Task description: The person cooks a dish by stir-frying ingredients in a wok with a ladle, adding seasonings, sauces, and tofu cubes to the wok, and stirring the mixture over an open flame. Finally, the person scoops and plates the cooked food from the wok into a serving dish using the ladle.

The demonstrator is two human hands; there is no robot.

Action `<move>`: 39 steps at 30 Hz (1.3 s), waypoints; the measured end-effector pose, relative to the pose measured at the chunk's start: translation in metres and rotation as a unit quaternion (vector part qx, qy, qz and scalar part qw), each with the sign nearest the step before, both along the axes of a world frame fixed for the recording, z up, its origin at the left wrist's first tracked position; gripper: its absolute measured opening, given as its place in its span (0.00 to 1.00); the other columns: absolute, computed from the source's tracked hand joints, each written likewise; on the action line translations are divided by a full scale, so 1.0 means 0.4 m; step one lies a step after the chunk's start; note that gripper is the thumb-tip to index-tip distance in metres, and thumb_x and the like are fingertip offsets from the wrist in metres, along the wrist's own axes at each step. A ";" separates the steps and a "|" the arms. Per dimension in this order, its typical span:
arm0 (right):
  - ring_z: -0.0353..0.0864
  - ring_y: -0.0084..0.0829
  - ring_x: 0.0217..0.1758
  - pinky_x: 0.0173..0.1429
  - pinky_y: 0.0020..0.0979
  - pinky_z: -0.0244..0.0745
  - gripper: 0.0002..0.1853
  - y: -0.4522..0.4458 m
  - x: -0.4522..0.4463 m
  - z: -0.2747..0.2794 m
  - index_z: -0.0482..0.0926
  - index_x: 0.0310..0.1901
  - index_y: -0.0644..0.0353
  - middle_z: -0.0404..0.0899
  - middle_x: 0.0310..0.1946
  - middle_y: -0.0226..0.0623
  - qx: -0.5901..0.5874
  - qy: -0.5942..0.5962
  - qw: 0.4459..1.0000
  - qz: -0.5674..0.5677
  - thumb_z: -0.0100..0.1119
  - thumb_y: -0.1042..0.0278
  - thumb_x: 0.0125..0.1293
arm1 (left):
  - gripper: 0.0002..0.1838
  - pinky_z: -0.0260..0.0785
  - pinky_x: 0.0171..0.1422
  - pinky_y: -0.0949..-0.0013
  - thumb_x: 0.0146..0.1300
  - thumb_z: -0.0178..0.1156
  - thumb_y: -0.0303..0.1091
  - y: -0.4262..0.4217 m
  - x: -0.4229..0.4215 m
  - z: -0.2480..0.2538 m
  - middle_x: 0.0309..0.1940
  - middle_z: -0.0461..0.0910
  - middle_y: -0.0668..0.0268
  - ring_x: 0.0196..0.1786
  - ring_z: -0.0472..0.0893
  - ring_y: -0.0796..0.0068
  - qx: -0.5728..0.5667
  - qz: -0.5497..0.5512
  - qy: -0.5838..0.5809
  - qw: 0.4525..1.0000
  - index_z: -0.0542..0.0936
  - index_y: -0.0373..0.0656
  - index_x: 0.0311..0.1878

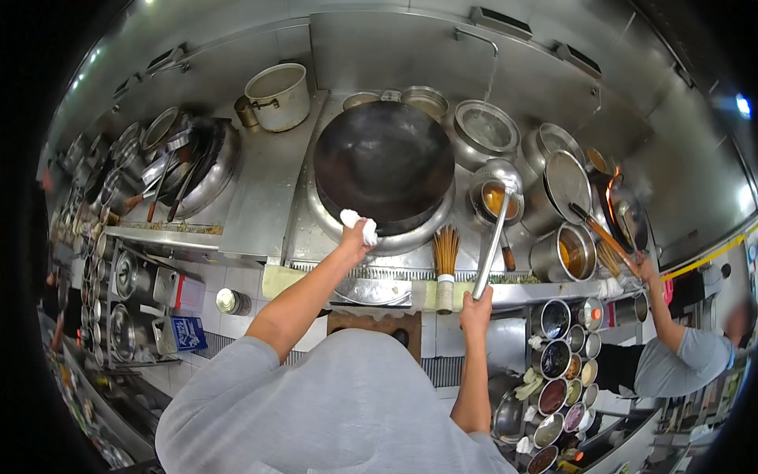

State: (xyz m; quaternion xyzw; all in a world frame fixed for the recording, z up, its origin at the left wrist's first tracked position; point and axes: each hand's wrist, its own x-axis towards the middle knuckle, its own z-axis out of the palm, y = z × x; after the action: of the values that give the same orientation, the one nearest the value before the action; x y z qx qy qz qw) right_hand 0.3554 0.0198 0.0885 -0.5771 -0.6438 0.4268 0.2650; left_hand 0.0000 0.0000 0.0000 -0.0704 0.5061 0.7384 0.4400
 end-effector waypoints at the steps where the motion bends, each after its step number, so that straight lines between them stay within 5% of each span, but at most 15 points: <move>1: 0.67 0.25 0.13 0.15 0.27 0.64 0.18 -0.007 -0.014 0.086 0.62 0.56 0.54 0.69 0.20 0.32 -0.031 0.098 0.995 0.004 0.56 0.65 0.69 | 0.15 0.72 0.33 0.53 0.69 0.56 0.40 0.034 0.014 0.027 0.42 0.78 0.66 0.40 0.79 0.65 -0.006 -0.008 0.009 1.000 0.66 0.53 0.54; 5: 0.62 0.19 0.13 0.14 0.23 0.61 0.14 -0.143 -0.096 0.078 0.62 0.55 0.56 0.62 0.15 0.25 -0.165 0.297 0.940 0.046 0.50 0.67 0.71 | 0.18 0.72 0.38 0.52 0.69 0.54 0.53 -0.114 -0.024 0.034 0.43 0.79 0.67 0.41 0.78 0.66 0.005 -0.077 0.023 0.997 0.70 0.54 0.53; 7: 0.62 0.17 0.13 0.16 0.22 0.60 0.10 -0.118 -0.063 0.020 0.65 0.49 0.56 0.61 0.15 0.23 -0.156 0.265 0.951 0.028 0.52 0.69 0.70 | 0.28 0.74 0.44 0.53 0.69 0.48 0.61 -0.173 0.018 0.056 0.46 0.79 0.63 0.44 0.79 0.63 0.028 -0.118 -0.106 0.987 0.73 0.46 0.56; 9: 0.69 0.21 0.24 0.30 0.26 0.69 0.13 -0.117 -0.045 -0.081 0.70 0.43 0.61 0.70 0.23 0.29 0.055 0.050 0.993 0.088 0.62 0.67 0.64 | 0.34 0.74 0.45 0.53 0.69 0.40 0.66 -0.286 0.047 0.101 0.48 0.79 0.61 0.46 0.80 0.61 0.116 -0.137 -0.172 0.969 0.72 0.44 0.58; 10: 0.69 0.22 0.29 0.38 0.27 0.69 0.11 -0.155 -0.084 -0.033 0.72 0.39 0.62 0.72 0.25 0.30 0.005 0.084 0.992 0.090 0.64 0.67 0.62 | 0.34 0.74 0.45 0.53 0.69 0.40 0.66 -0.323 0.042 0.143 0.48 0.79 0.61 0.46 0.80 0.61 0.108 -0.136 -0.172 0.970 0.72 0.44 0.58; 14: 0.69 0.21 0.27 0.35 0.27 0.69 0.12 -0.225 -0.286 0.174 0.72 0.42 0.64 0.72 0.24 0.29 -0.020 0.132 0.981 0.141 0.63 0.68 0.63 | 0.41 0.75 0.46 0.54 0.68 0.31 0.70 -0.419 0.045 0.266 0.53 0.78 0.60 0.52 0.80 0.59 0.240 -0.158 -0.100 0.953 0.68 0.43 0.65; 17: 0.69 0.20 0.27 0.33 0.25 0.68 0.14 -0.247 -0.390 0.259 0.73 0.46 0.64 0.73 0.26 0.29 -0.169 0.314 0.901 0.246 0.63 0.68 0.63 | 0.41 0.76 0.49 0.52 0.67 0.34 0.71 -0.432 -0.005 0.331 0.55 0.77 0.58 0.53 0.79 0.58 0.287 -0.141 -0.026 0.947 0.66 0.44 0.66; 19: 0.69 0.18 0.26 0.31 0.23 0.67 0.16 -0.257 -0.449 0.224 0.73 0.49 0.65 0.74 0.29 0.31 -0.049 0.127 0.959 0.248 0.63 0.66 0.64 | 0.43 0.75 0.52 0.47 0.66 0.37 0.71 -0.438 -0.056 0.397 0.60 0.73 0.57 0.57 0.77 0.57 0.412 -0.139 0.063 0.898 0.61 0.43 0.69; 28: 0.67 0.21 0.27 0.31 0.27 0.66 0.14 -0.376 -0.631 0.303 0.70 0.43 0.63 0.70 0.26 0.31 -0.036 0.115 0.883 0.453 0.63 0.65 0.63 | 0.47 0.77 0.50 0.50 0.63 0.38 0.75 -0.446 -0.159 0.619 0.56 0.75 0.56 0.55 0.78 0.56 0.442 0.013 0.160 0.883 0.63 0.41 0.67; 29: 0.64 0.22 0.24 0.28 0.27 0.63 0.13 -0.371 -0.647 0.344 0.69 0.40 0.62 0.66 0.23 0.30 0.021 0.092 0.875 0.475 0.63 0.67 0.62 | 0.46 0.77 0.50 0.51 0.63 0.37 0.74 -0.458 -0.145 0.630 0.56 0.75 0.56 0.55 0.78 0.56 0.406 0.044 0.169 0.897 0.64 0.41 0.67; 30: 0.73 0.36 0.23 0.30 0.37 0.69 0.15 -0.363 -0.665 0.384 0.68 0.44 0.65 0.72 0.23 0.41 0.075 0.039 0.878 0.472 0.62 0.70 0.60 | 0.45 0.78 0.50 0.53 0.64 0.37 0.74 -0.465 -0.129 0.632 0.55 0.76 0.55 0.54 0.79 0.56 0.370 0.073 0.177 0.909 0.65 0.40 0.66; 33: 0.79 0.54 0.28 0.33 0.48 0.72 0.17 -0.368 -0.720 0.414 0.67 0.46 0.66 0.78 0.26 0.52 0.294 -0.012 0.880 0.373 0.60 0.73 0.58 | 0.26 0.78 0.46 0.60 0.66 0.55 0.41 -0.427 -0.032 0.578 0.45 0.78 0.52 0.42 0.81 0.62 0.250 0.161 0.310 0.903 0.67 0.35 0.61; 34: 0.79 0.60 0.33 0.37 0.56 0.72 0.17 -0.369 -0.733 0.398 0.66 0.47 0.67 0.80 0.28 0.56 0.296 -0.019 0.881 0.368 0.58 0.75 0.57 | 0.26 0.78 0.46 0.60 0.66 0.55 0.41 -0.427 -0.038 0.577 0.45 0.78 0.52 0.42 0.81 0.62 0.249 0.157 0.312 0.903 0.67 0.35 0.61; 36: 0.78 0.60 0.33 0.36 0.55 0.72 0.16 -0.374 -0.724 0.396 0.66 0.46 0.67 0.80 0.28 0.56 0.309 -0.027 0.876 0.369 0.58 0.75 0.57 | 0.21 0.77 0.37 0.64 0.59 0.57 0.27 -0.420 -0.062 0.578 0.38 0.78 0.55 0.36 0.80 0.65 0.185 0.183 0.285 0.923 0.68 0.33 0.56; 39: 0.78 0.56 0.25 0.31 0.49 0.73 0.15 -0.376 -0.648 0.334 0.66 0.46 0.65 0.78 0.24 0.52 0.317 -0.048 0.869 0.377 0.58 0.74 0.59 | 0.19 0.75 0.29 0.67 0.58 0.56 0.25 -0.432 -0.141 0.614 0.38 0.76 0.59 0.35 0.79 0.70 0.251 0.124 0.150 0.948 0.68 0.37 0.53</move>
State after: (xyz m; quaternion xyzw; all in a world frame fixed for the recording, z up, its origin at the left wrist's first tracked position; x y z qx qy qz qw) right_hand 0.0962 -0.1307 0.2223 -0.1952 -0.9249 0.2393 0.2217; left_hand -0.0566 -0.1728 0.2456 0.0913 0.3519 0.8923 0.2675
